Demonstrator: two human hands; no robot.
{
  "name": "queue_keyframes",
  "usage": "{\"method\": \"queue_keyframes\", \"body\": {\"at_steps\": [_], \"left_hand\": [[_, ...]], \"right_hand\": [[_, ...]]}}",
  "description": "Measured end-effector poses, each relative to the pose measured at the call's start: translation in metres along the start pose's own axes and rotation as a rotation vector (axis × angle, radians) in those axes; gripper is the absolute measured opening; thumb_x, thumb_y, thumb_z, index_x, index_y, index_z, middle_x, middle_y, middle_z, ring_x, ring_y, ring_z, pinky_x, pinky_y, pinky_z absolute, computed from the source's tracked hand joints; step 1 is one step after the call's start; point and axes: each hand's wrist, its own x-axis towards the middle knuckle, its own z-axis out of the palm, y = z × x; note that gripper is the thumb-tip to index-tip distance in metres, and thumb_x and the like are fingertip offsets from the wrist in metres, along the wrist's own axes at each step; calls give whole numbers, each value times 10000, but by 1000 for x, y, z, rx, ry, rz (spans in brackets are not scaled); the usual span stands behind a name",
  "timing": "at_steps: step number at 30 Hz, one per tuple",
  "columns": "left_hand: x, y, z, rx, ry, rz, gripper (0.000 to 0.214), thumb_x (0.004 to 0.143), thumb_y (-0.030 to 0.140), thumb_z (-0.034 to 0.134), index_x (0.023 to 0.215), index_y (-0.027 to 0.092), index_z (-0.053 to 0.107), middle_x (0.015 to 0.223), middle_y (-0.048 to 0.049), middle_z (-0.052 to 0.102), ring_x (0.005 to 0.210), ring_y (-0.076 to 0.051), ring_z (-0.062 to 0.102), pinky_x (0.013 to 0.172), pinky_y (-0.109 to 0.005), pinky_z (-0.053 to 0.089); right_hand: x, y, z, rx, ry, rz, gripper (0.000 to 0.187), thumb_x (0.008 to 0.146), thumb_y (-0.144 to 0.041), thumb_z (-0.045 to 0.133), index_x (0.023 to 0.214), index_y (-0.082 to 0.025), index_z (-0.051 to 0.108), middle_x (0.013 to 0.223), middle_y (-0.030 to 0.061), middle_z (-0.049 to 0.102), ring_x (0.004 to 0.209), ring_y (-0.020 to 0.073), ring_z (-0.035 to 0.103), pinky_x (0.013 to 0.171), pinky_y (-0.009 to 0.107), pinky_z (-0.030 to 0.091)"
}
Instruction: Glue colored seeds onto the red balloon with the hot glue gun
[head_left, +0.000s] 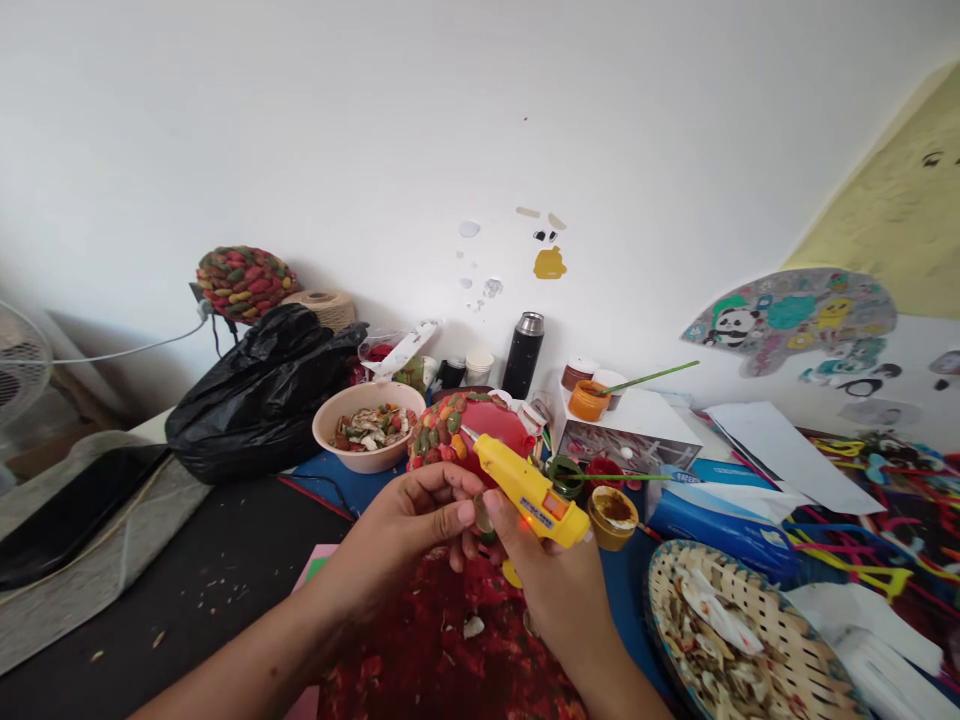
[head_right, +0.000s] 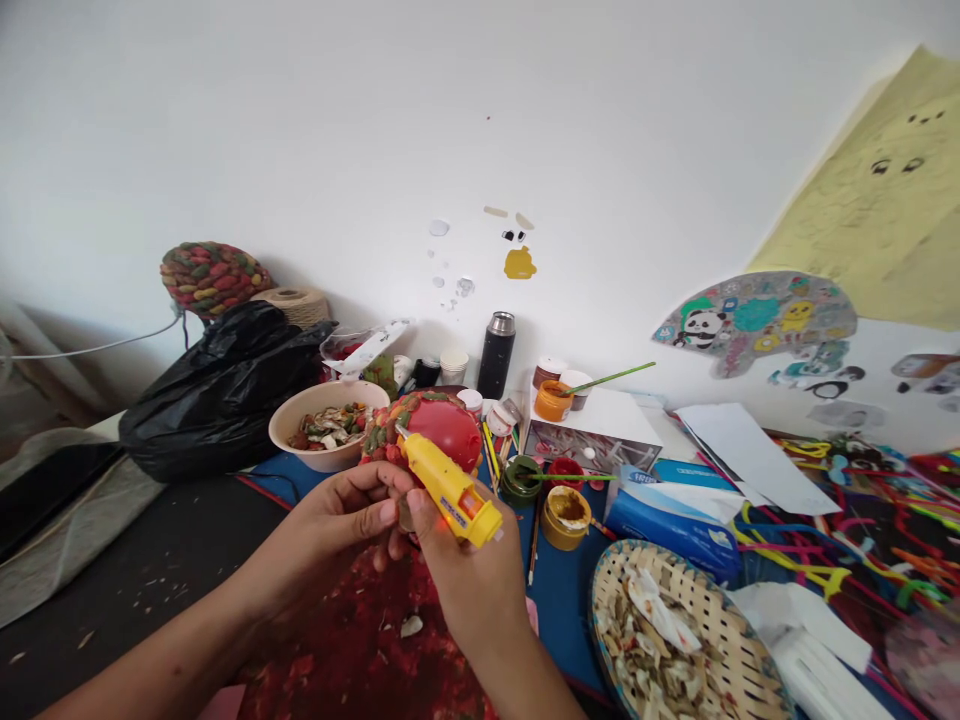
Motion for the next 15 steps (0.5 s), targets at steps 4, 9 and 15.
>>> {"method": "queue_keyframes", "body": {"at_steps": [4,9,15], "left_hand": [[-2,-2,1,47,-6,30,394,759,458,1039,908,171,815,750,0,708,591,-99,650,534,-173,516],[-2,6,-4,55,32,94,371,755,448,1039,896,188,816,707,6,696,556,-89,590,512,-169,474],[4,31,-26,18,294,380,405,669,458,1078,876,200,844,738,-16,749,616,-113,625,595,-188,550]], "right_hand": [[1,-4,-1,-45,-30,12,376,953,-578,814,858,-215,843,604,8,707,505,174,605,463,261,485],[1,-2,-2,-60,-17,13,491,934,-690,803,866,-206,858,539,-2,646,472,165,551,433,260,431],[11,5,-11,-6,164,118,687,830,-853,799,805,-169,851,564,37,681,500,170,615,443,244,470]]}}
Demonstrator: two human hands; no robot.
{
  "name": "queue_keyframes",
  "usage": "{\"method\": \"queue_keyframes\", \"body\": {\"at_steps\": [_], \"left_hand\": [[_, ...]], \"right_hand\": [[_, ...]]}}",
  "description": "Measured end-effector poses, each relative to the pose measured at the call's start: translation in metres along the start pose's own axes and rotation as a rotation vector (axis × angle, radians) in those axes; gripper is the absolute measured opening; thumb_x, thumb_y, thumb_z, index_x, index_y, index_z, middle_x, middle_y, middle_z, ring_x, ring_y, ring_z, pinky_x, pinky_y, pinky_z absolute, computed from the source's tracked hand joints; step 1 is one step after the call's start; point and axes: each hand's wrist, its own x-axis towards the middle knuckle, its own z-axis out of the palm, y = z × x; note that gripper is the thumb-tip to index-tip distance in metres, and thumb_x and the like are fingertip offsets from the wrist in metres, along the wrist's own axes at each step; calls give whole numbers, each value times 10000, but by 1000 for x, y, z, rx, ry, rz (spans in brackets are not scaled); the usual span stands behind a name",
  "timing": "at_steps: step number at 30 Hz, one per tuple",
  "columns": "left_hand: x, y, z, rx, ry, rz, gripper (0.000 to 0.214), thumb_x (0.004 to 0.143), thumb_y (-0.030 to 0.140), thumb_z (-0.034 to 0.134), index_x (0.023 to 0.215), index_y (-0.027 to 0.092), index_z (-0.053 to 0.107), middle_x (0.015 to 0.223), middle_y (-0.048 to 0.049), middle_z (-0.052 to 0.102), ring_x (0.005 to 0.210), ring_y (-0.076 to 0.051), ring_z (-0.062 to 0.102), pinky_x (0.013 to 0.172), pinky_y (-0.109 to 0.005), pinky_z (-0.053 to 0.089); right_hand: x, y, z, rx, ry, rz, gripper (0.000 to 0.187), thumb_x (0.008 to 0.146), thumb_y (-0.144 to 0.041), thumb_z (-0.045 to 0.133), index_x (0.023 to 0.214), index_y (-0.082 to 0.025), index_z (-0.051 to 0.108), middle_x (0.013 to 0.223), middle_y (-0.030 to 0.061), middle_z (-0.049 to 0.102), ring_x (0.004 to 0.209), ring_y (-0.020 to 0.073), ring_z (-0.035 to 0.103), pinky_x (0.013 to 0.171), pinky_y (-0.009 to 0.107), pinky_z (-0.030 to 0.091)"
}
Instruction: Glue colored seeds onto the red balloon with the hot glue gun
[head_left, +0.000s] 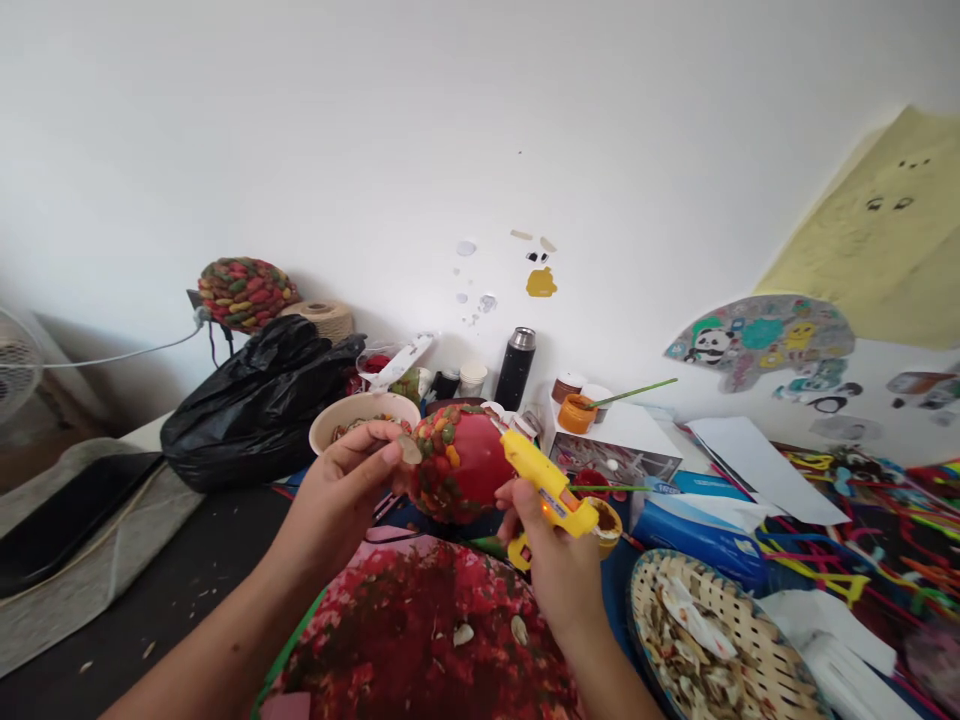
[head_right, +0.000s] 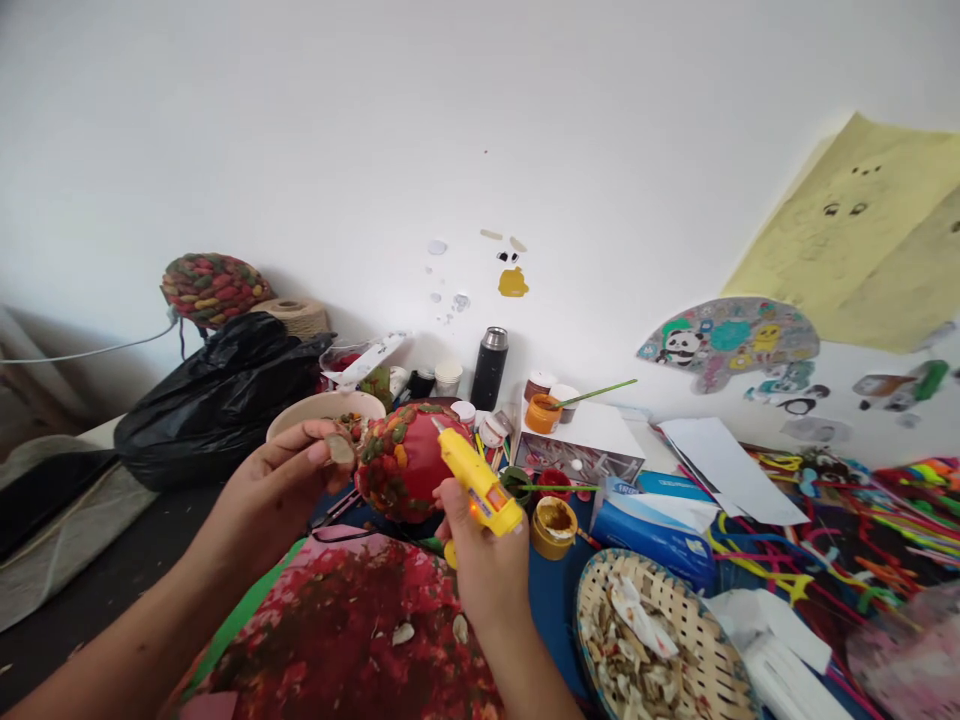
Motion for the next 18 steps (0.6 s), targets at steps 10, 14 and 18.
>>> {"method": "queue_keyframes", "body": {"at_steps": [10,14,18], "left_hand": [[12,33,-1,52,-2,0,453,614,447,1103,832,187,803,796,-57,829,689,-180,761,665,-253,649],[22,38,10,47,-11,10,482,586,404,1118,850,176,786,780,-41,823,640,-157,754,615,-226,632],[31,31,20,78,48,-62,576,541,422,1129,964,175,826,779,-38,815,628,-155,739,557,-211,590]], "right_hand": [[13,-18,0,63,31,52,804,689,-954,806,752,-152,835,535,60,686,465,156,597,419,229,434],[11,-10,0,88,45,-2,744,754,-900,814,762,-156,837,511,46,662,454,160,588,404,227,410],[11,-1,-1,97,22,-28,675,865,-826,787,799,-158,854,536,48,678,467,156,595,416,219,415]]}}
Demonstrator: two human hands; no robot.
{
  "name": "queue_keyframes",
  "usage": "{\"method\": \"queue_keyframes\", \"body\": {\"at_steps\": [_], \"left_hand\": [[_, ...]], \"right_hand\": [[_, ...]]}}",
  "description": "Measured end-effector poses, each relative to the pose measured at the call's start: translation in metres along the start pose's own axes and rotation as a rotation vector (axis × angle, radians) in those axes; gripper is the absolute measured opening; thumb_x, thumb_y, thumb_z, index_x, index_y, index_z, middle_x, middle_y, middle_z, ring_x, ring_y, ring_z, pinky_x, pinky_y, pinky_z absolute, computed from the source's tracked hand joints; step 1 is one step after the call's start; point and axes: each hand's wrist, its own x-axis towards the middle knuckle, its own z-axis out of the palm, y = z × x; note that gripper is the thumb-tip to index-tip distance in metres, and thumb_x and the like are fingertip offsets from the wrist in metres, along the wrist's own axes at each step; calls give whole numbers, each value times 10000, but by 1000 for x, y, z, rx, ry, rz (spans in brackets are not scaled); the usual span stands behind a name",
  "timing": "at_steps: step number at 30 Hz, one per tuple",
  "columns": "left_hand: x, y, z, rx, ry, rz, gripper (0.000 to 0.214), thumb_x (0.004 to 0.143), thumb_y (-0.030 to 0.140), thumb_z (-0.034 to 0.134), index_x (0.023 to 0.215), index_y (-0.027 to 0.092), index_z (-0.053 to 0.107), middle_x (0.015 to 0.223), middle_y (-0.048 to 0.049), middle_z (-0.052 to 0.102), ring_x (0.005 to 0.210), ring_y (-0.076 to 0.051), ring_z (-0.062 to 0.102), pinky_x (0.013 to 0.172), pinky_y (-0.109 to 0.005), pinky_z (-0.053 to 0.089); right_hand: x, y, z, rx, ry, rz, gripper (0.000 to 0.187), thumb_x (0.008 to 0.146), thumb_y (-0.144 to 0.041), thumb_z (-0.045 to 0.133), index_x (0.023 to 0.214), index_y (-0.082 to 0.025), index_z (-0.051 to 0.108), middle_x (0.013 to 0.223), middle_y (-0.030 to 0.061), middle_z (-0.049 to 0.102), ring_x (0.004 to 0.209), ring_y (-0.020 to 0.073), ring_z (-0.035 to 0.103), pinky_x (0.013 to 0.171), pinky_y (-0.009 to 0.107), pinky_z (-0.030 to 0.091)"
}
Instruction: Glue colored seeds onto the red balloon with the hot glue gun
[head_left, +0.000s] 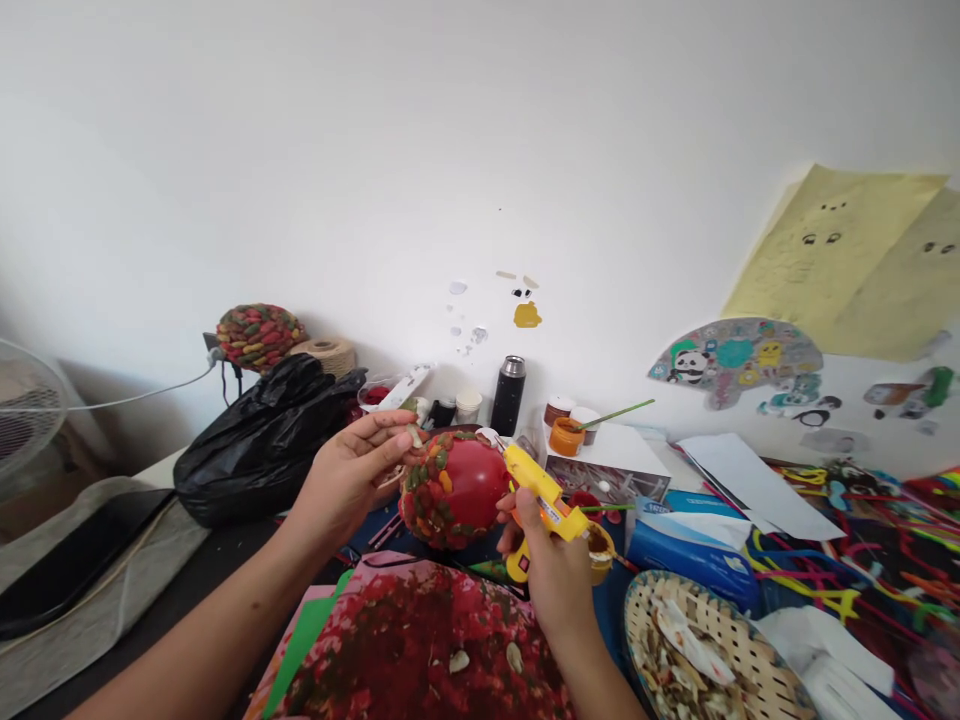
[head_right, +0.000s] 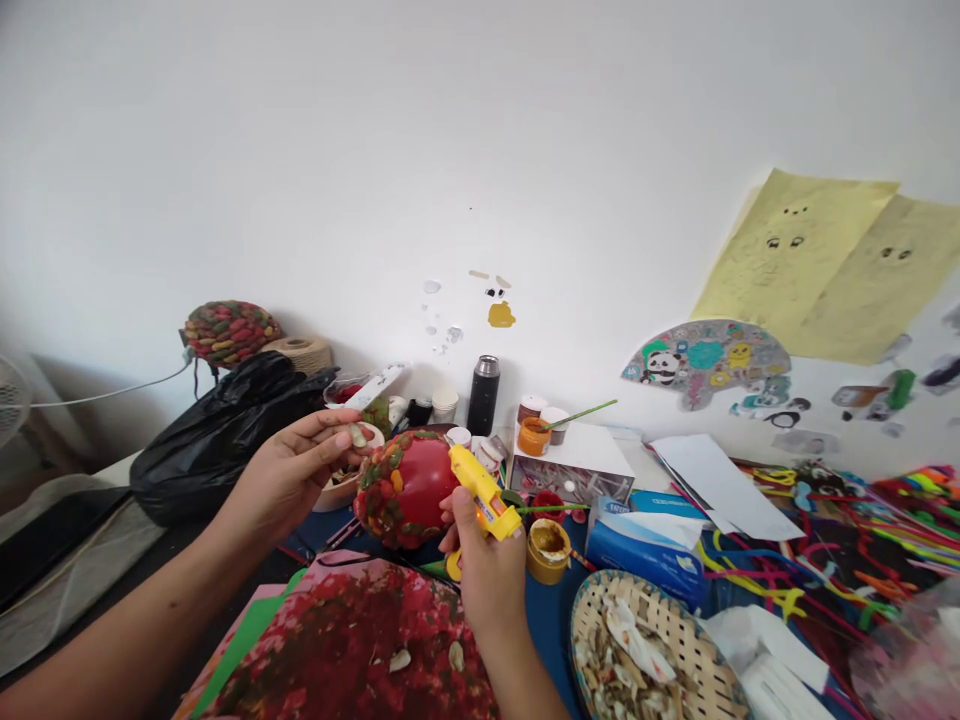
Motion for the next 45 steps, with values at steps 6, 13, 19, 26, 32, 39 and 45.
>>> {"method": "queue_keyframes", "body": {"at_steps": [6,13,19,26,32,39,45], "left_hand": [[13,-16,-7,24,103,24,623,510,524,1112,936,182,812,764,-15,787,582,-145,681,522,-230,568],[9,-31,-25,90,60,44,504,657,531,1058,944,203,804,895,-26,790,781,-187,727,713,-295,639],[10,-52,-24,231,54,133,509,705,615,1009,929,203,812,985,-58,797,933,-231,723,855,-313,597],[13,-59,-25,277,54,168,509,710,639,988,920,209,815,959,-71,810,925,-250,718,783,-302,547],[13,-60,-24,245,62,153,522,698,637,995,926,209,803,975,-69,813,951,-260,734,789,-307,564],[11,-54,-25,78,129,63,531,664,571,1037,959,200,796,1035,-59,825,910,-227,753,841,-325,622],[3,-54,-33,145,98,40,504,681,568,1031,946,189,830,1102,-109,855,971,-260,789,880,-343,628]], "right_hand": [[0,3,-1,7,-5,30,673,872,-824,782,825,-157,858,561,49,687,473,148,575,411,210,402],[-5,3,1,-16,-41,55,709,856,-847,778,845,-144,870,543,33,665,462,142,566,422,220,411],[0,-15,2,-27,35,76,819,707,-968,789,767,-153,845,554,64,699,491,162,617,421,226,427],[7,-15,-2,-66,95,41,815,718,-981,761,799,-174,828,598,68,736,484,180,628,436,272,464],[9,-5,-2,-102,102,27,793,771,-938,754,900,-163,855,724,106,820,523,195,662,473,292,491],[9,-5,-5,-87,68,17,745,801,-867,797,950,-140,859,788,123,843,487,163,626,462,271,481],[9,-3,-4,-64,54,-4,702,817,-823,820,999,-147,865,833,128,860,507,166,638,468,268,506]]}}
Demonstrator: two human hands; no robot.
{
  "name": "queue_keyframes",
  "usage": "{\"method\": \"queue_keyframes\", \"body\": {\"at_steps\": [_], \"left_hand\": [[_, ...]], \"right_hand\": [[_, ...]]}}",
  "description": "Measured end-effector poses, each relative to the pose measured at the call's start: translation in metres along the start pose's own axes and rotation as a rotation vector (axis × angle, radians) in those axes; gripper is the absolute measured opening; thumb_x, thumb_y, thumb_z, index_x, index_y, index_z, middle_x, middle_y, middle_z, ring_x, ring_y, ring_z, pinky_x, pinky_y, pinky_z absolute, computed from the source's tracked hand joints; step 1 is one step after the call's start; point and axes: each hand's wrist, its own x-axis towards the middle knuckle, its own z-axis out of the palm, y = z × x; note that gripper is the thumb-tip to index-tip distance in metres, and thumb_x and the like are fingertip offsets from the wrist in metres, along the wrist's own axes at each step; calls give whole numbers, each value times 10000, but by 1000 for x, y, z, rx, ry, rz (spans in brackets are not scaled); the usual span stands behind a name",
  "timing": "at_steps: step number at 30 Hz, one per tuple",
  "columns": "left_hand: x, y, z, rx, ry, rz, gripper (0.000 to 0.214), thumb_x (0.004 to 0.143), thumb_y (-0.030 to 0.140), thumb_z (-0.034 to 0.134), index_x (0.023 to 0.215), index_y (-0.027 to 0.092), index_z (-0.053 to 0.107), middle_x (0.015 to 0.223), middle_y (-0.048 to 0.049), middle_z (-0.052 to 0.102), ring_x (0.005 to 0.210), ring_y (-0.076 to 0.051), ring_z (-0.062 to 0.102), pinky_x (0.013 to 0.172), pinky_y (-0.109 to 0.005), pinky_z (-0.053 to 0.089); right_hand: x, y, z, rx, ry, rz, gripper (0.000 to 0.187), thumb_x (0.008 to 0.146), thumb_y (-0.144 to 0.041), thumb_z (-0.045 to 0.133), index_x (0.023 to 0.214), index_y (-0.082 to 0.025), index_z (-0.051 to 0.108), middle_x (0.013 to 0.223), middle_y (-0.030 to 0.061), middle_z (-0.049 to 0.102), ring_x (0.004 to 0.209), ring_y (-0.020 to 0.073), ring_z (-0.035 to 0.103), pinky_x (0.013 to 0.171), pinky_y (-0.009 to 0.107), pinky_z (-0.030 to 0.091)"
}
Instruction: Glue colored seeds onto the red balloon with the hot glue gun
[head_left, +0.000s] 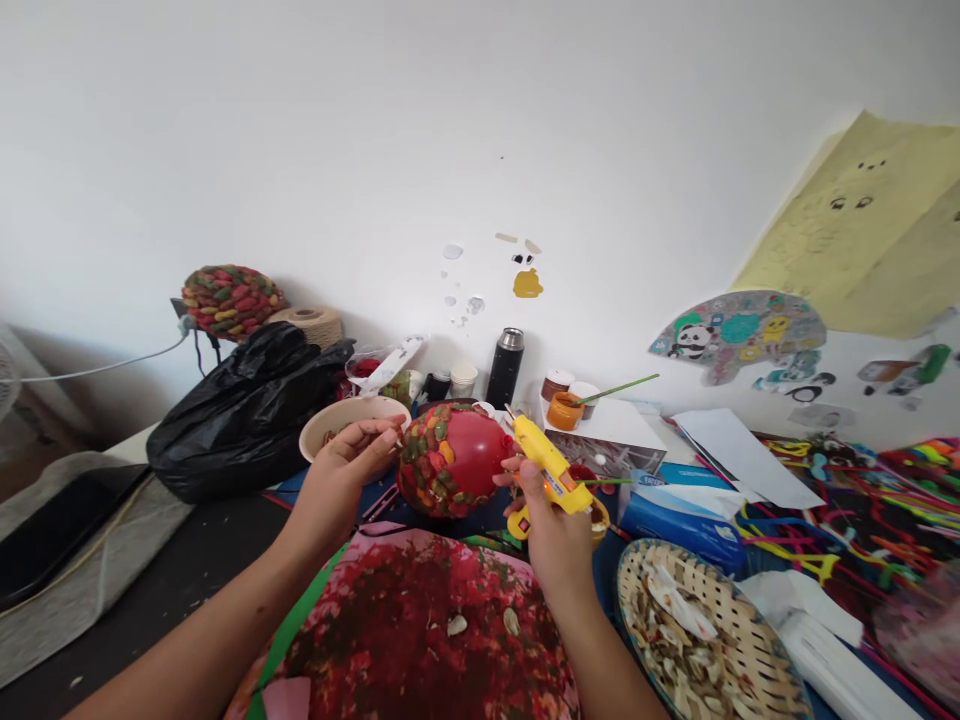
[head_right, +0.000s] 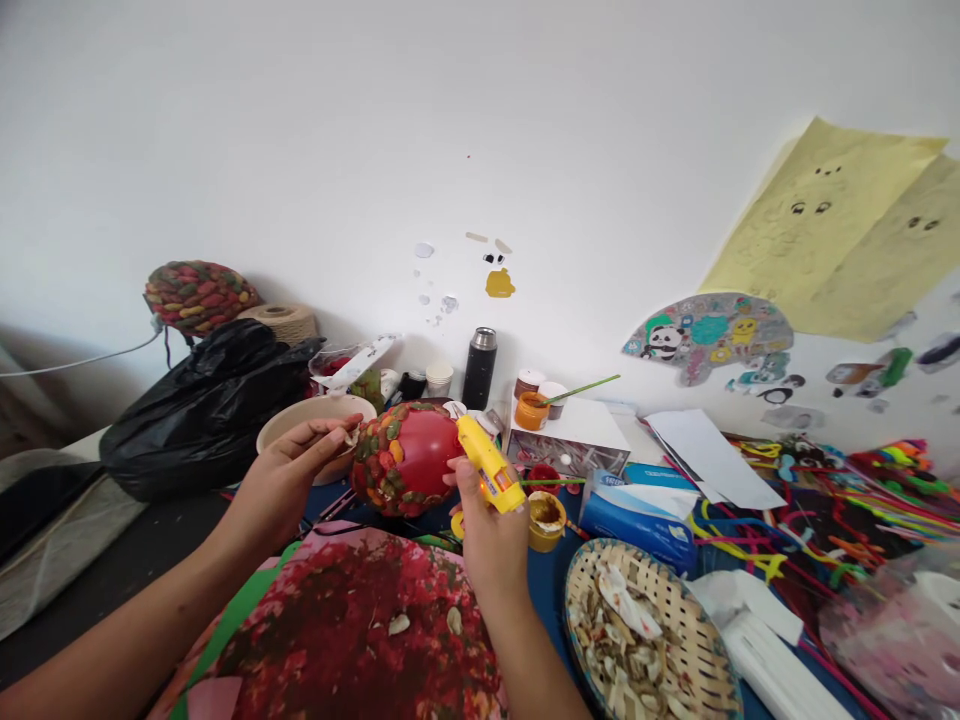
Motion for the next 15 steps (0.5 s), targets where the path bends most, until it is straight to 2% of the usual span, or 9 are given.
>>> {"method": "queue_keyframes", "body": {"at_steps": [5,8,11,15], "left_hand": [[-2,-6,-4,39,-56,8,513,693,602,1016,935,193,823,1215,-141,843,1151,-312,768,1006,-390,613],[-1,-7,-2,43,-75,-2,531,690,611,1016,944,188,819,1231,-149,840,1190,-323,752,1036,-401,600],[0,-4,1,25,-60,-6,521,688,603,1022,953,198,830,1214,-133,846,1166,-307,755,1005,-371,602],[2,2,3,57,-72,-5,506,730,596,1001,1021,209,854,1192,-121,851,1070,-296,771,866,-349,621]], "right_hand": [[1,5,1,5,-1,8,633,842,-771,836,950,-149,870,743,106,834,467,162,625,433,252,481],[1,8,1,12,-9,3,621,852,-765,834,950,-152,860,723,91,821,480,163,632,442,244,481],[-1,8,1,27,-37,6,630,870,-768,820,968,-147,858,720,94,817,480,162,633,442,241,473],[-7,4,1,47,-84,18,637,899,-777,797,992,-149,854,740,100,829,521,160,644,482,240,508]]}}
